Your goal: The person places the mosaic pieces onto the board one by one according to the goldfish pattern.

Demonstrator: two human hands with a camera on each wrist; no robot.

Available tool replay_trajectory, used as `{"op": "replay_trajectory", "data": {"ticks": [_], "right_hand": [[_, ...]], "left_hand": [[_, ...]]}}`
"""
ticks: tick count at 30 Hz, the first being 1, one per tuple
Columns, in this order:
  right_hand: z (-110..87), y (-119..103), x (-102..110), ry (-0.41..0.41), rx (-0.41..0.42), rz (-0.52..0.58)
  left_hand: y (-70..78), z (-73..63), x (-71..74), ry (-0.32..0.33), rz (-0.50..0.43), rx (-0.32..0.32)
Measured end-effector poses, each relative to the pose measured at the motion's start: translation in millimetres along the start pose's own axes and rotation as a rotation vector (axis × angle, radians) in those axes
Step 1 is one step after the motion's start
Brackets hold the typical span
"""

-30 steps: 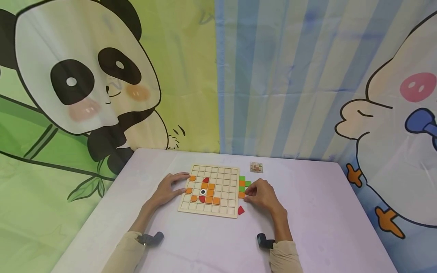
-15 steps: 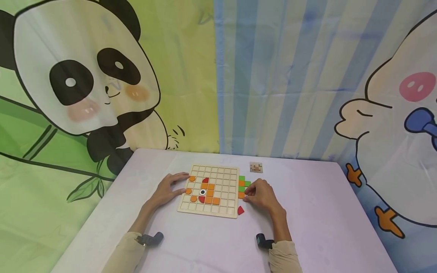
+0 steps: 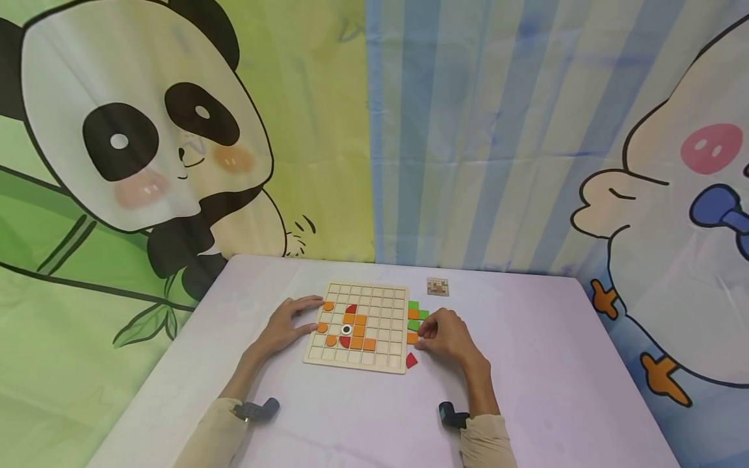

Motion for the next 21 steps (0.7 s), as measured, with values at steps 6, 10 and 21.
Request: {"op": "replay_trajectory", "data": {"ticks": [6, 10, 21], "right_hand": [[-0.1, 0.3, -0.5, -0.007, -0.018, -0.001], [-0.8, 0.4, -0.9, -0.009, -0.012, -0.007], [-0.7, -0.4, -0.5, -0.031, 0.004, -0.023]], "left_hand": [[-0.7, -0.7, 0.2, 0.004, -0.017, 0.008], [-0.8, -1.2, 0.1, 0.006, -0.012, 0.009], [0.0, -0.2, -0.9, 0.024, 0.01, -0.019]]}}
Point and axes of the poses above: each hand's wrist, its own z-axis towards the middle knuckle, its own x-axis out of the back of the hand, y = z × x, the point moved 5 cm from there along z, towards the middle knuckle, and after that the axes turned 7 degrees about -y, right-handed, at the moved point
